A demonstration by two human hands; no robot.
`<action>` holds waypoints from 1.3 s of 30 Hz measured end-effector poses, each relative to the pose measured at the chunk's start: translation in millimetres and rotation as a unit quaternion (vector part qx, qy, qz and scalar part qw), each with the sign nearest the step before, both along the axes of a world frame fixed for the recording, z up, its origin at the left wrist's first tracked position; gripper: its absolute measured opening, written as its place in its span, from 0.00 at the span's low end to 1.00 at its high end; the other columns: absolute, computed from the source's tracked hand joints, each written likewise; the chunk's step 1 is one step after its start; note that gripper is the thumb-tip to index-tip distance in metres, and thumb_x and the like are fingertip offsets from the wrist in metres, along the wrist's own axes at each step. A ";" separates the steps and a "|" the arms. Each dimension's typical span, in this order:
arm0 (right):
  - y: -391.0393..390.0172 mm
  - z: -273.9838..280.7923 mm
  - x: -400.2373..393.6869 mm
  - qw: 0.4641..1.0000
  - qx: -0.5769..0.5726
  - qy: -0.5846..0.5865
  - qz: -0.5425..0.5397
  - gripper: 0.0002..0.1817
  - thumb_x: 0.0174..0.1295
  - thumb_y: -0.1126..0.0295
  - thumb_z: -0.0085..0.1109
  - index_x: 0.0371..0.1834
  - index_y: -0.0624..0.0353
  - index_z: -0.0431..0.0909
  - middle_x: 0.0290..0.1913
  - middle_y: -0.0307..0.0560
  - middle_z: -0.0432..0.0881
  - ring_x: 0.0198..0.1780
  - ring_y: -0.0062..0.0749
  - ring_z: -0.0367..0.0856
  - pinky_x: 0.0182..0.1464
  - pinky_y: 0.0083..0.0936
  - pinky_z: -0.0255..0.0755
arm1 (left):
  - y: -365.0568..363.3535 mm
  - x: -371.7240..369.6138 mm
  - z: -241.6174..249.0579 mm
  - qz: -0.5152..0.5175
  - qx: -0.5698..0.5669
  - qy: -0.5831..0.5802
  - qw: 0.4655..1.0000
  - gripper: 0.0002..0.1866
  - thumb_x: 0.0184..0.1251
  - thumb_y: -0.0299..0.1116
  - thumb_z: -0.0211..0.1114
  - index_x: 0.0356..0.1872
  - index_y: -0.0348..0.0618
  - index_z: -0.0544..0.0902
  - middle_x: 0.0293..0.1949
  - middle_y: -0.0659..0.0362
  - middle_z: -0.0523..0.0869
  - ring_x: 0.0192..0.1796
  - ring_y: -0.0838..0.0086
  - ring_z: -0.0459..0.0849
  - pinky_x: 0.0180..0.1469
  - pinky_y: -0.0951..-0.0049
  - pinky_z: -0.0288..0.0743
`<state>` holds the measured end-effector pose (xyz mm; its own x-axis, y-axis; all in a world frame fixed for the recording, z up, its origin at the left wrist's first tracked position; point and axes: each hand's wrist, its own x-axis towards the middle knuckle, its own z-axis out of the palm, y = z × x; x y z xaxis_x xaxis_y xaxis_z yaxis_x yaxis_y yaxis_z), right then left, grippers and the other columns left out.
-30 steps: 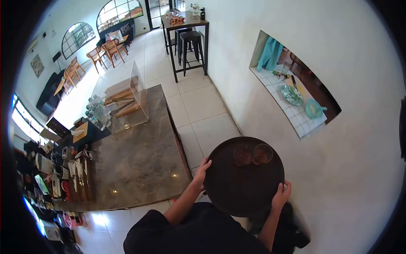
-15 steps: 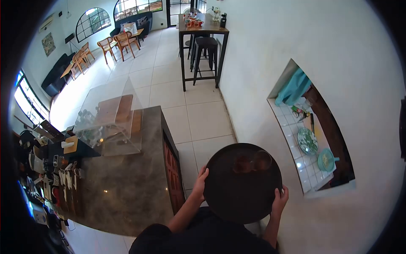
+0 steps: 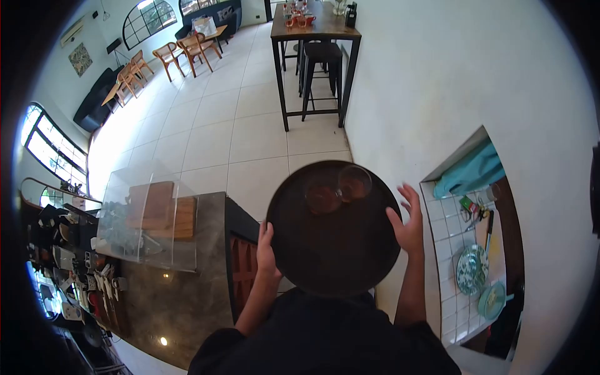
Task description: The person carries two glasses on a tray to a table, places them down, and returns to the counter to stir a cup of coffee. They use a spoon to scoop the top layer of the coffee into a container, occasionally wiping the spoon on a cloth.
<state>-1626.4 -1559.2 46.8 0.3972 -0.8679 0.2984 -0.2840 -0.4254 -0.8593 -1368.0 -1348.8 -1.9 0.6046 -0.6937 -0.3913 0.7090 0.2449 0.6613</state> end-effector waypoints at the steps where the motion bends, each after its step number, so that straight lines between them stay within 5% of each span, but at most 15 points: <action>1: -33.2 0.6 19.0 0.999 0.006 -0.012 0.051 0.43 0.66 0.70 0.72 0.82 0.59 0.60 0.76 0.60 0.73 0.79 0.49 0.71 0.76 0.46 0.67 | -22.8 9.1 2.7 0.025 0.014 0.001 1.000 0.29 0.89 0.42 0.53 0.82 0.43 0.62 0.73 0.51 0.77 0.72 0.60 0.79 0.73 0.57 0.76; 8: -224.4 29.0 149.1 0.959 0.073 0.006 0.273 0.55 0.60 0.74 0.76 0.87 0.54 0.50 0.81 0.61 0.68 0.81 0.49 0.68 0.77 0.46 0.67 | -171.9 56.9 13.6 0.075 -0.068 0.002 0.995 0.23 0.90 0.42 0.49 0.76 0.43 0.68 0.69 0.51 0.79 0.70 0.58 0.81 0.71 0.55 0.79; 17: -398.6 17.1 305.3 0.929 0.028 0.051 0.365 0.55 0.56 0.67 0.83 0.85 0.57 0.56 0.75 0.55 0.76 0.75 0.42 0.76 0.74 0.42 0.70 | -320.3 141.7 17.1 0.163 -0.061 0.018 0.985 0.21 0.90 0.41 0.49 0.74 0.44 0.69 0.67 0.51 0.80 0.68 0.58 0.82 0.69 0.55 0.80; 23: -486.2 -4.1 420.6 0.935 0.081 0.012 0.346 0.46 0.55 0.66 0.85 0.75 0.61 0.67 0.63 0.52 0.83 0.64 0.37 0.83 0.70 0.36 0.73 | -413.0 241.8 -11.7 0.172 -0.081 -0.003 0.982 0.21 0.90 0.41 0.50 0.74 0.44 0.70 0.67 0.51 0.81 0.68 0.59 0.83 0.68 0.55 0.81; 39: -733.4 20.2 624.0 0.966 0.012 -0.105 0.235 0.37 0.54 0.72 0.85 0.63 0.61 0.70 0.57 0.46 0.83 0.57 0.30 0.86 0.57 0.30 0.80 | -619.3 436.2 -0.3 0.193 -0.134 0.023 0.972 0.23 0.90 0.41 0.49 0.76 0.42 0.68 0.69 0.50 0.80 0.70 0.56 0.81 0.72 0.53 0.78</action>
